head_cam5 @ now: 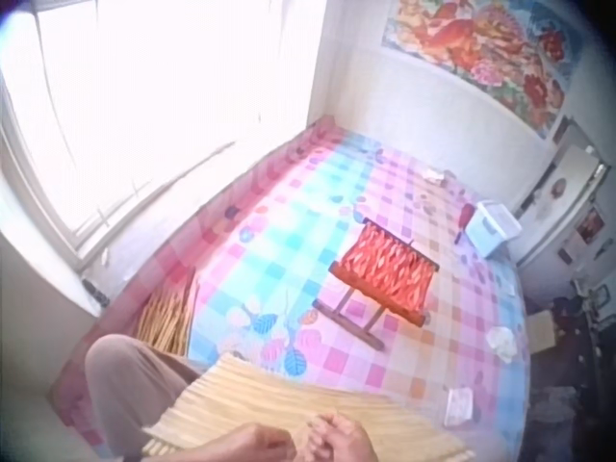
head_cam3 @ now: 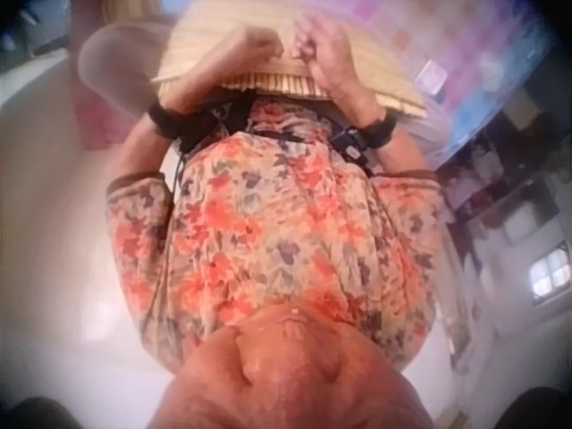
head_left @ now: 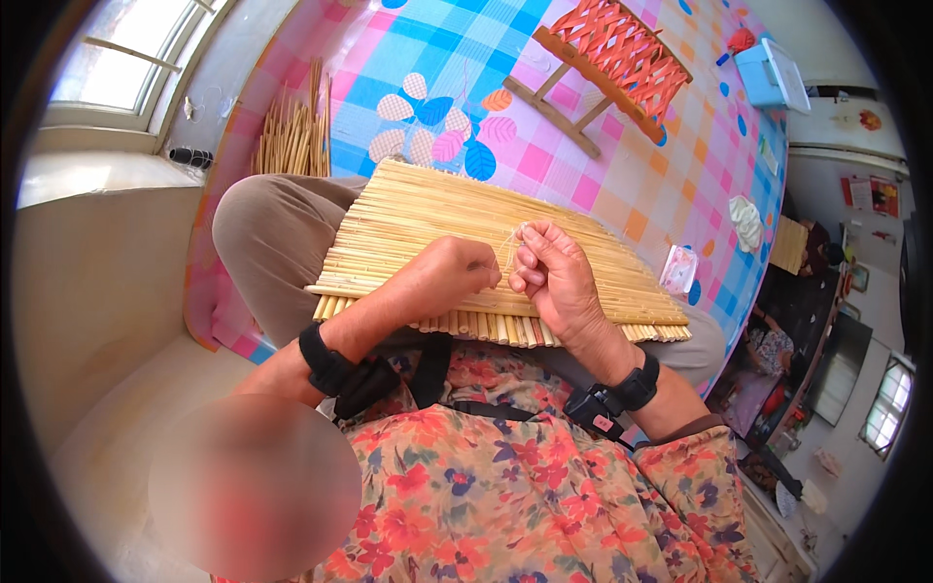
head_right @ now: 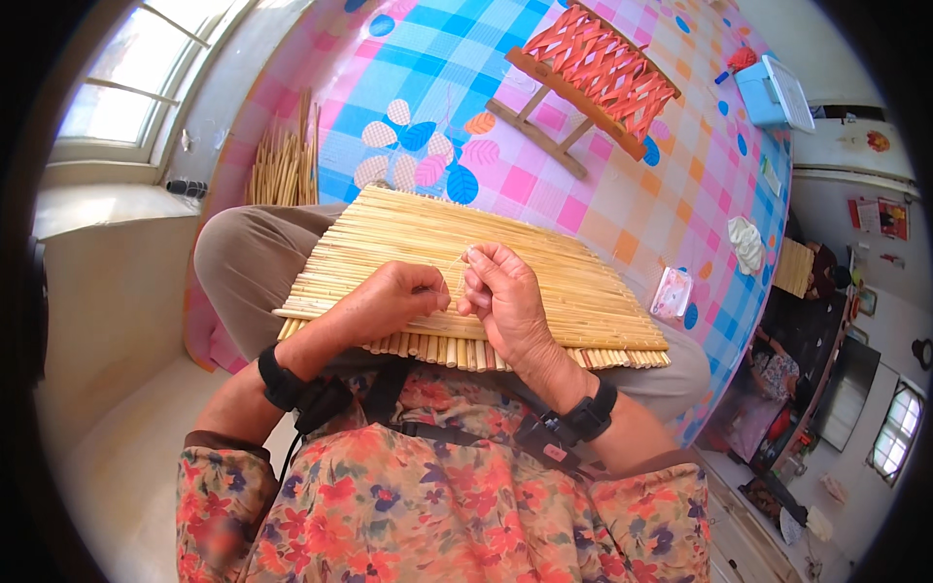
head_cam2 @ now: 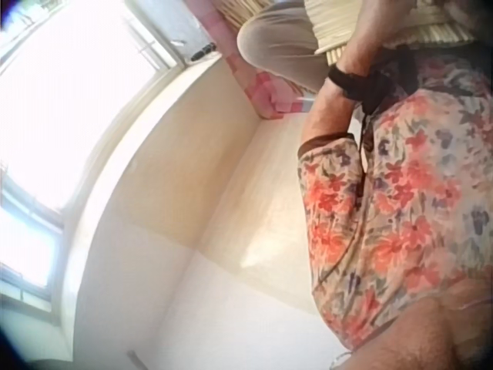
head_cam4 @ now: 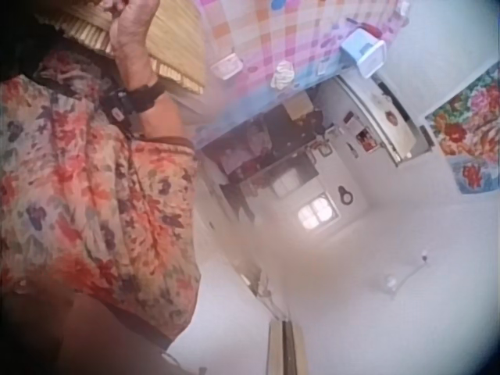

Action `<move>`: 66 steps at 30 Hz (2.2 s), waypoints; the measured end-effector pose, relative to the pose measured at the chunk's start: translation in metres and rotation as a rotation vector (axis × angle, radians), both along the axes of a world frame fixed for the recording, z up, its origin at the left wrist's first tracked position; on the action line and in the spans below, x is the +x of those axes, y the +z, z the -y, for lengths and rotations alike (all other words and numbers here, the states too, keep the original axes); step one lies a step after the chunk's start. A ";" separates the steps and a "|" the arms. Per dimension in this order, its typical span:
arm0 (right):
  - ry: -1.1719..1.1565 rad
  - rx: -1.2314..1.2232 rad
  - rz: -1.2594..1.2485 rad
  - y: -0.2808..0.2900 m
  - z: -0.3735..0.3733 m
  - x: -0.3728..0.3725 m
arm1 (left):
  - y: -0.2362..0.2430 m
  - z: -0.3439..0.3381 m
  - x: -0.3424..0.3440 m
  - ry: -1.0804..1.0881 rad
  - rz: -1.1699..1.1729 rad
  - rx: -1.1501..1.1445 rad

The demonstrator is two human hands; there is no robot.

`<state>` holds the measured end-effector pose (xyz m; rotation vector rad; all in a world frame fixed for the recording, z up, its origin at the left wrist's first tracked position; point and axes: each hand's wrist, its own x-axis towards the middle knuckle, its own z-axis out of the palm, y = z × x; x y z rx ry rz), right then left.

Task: The person weaves a bamboo mat by hand, threading a white string through parallel bamboo strips to secure them. They repeatedly adjust the alignment of the strips and pull the string tight to maintain tension.

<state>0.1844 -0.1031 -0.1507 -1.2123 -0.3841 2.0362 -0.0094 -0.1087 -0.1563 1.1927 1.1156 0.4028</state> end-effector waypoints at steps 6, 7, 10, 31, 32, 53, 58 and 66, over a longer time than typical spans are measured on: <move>-0.080 0.093 0.118 -0.008 0.001 -0.003 | 0.010 0.000 0.001 0.076 0.118 -0.122; -0.095 0.054 0.092 -0.002 0.001 -0.005 | 0.007 0.000 0.002 0.073 0.155 -0.115; -0.127 0.026 0.033 0.002 0.001 -0.005 | 0.001 -0.002 0.000 0.000 0.168 -0.101; 0.076 0.156 0.147 0.015 -0.013 0.020 | 0.017 -0.003 -0.001 0.095 0.087 -0.122; 0.085 0.145 0.091 0.013 -0.013 0.028 | 0.017 -0.001 -0.001 0.180 0.155 -0.184; 0.379 0.409 0.029 0.020 -0.003 0.017 | 0.085 -0.019 -0.011 0.236 0.545 0.108; 0.407 0.465 0.071 0.008 -0.001 0.011 | 0.082 -0.017 -0.009 0.180 0.515 0.166; 0.289 0.521 0.032 0.042 -0.024 0.018 | 0.085 -0.012 -0.015 0.217 0.592 0.001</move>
